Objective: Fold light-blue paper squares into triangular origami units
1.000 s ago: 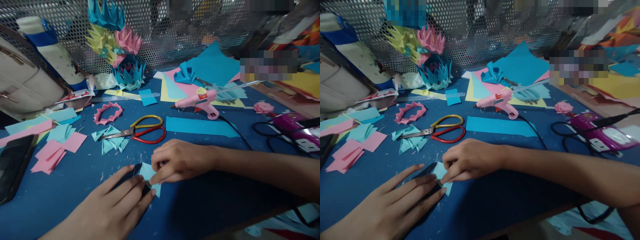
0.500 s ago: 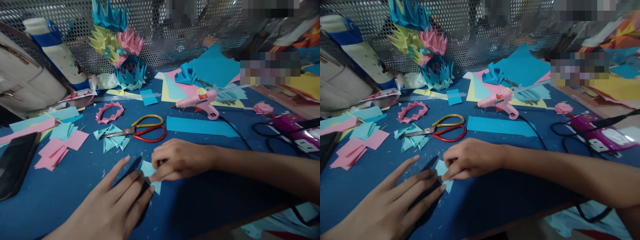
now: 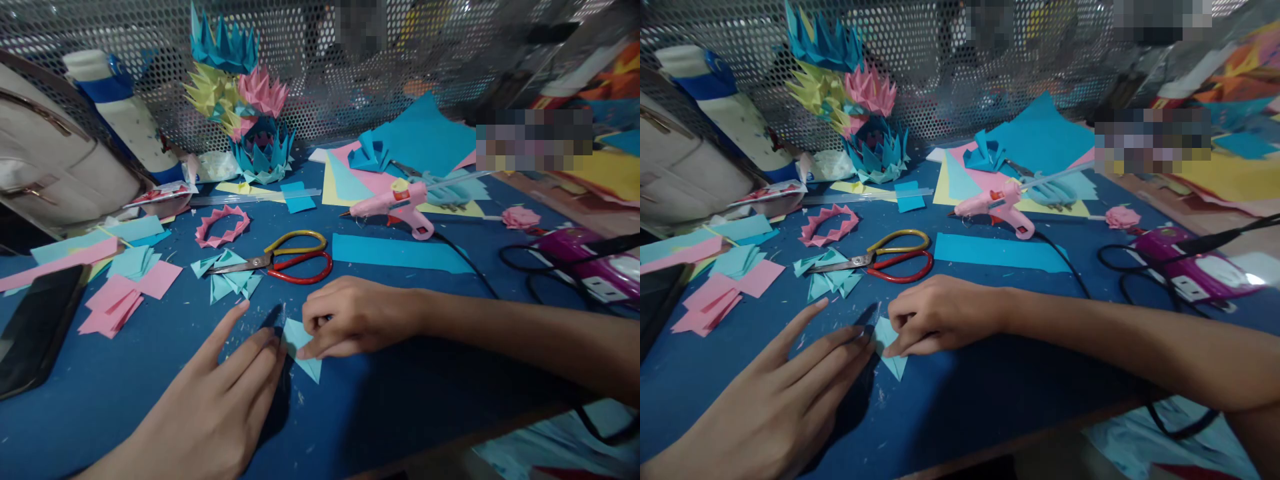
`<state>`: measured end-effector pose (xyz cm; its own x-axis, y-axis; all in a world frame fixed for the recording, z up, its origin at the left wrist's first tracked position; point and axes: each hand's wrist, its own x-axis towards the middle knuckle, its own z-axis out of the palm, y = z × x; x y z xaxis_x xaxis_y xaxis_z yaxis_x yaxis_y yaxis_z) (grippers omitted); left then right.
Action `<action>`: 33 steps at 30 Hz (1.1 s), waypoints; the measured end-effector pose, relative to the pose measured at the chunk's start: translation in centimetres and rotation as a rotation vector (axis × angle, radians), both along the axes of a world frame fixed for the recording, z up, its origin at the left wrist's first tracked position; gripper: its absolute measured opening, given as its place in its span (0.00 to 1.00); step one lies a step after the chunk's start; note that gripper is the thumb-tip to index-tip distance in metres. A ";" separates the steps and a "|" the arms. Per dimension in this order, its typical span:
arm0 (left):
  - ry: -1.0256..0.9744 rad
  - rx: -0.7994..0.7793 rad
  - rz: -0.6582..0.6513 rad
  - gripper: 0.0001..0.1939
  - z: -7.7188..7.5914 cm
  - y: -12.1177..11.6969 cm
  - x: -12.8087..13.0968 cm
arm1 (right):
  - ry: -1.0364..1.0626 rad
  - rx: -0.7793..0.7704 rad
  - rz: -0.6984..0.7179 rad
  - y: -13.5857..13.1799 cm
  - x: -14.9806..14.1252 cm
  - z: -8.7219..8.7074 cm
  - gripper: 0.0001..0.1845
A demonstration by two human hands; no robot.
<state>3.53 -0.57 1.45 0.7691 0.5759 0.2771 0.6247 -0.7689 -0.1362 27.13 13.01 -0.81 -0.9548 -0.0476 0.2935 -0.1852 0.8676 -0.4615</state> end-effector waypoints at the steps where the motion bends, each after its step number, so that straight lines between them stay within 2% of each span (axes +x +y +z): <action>1: -0.006 0.001 0.004 0.17 -0.1 0.0 0.0 | -0.002 0.002 -0.003 0.0 0.0 0.0 0.10; 8: -0.135 -0.048 -0.038 0.16 -1.1 -0.4 0.3 | -0.003 -0.007 -0.016 -0.1 -0.1 0.1 0.10; 27: -0.060 -0.220 -0.091 0.17 0.3 0.3 -0.2 | -0.003 -0.062 -0.004 0.0 0.0 0.0 0.10; 30: -0.108 -0.224 -0.115 0.17 0.1 0.5 -0.4 | -0.014 -0.128 0.001 0.1 0.0 0.0 0.11; 33: -0.148 -0.214 -0.165 0.18 -0.5 0.7 -0.6 | -0.034 -0.287 0.013 0.5 0.0 0.4 0.14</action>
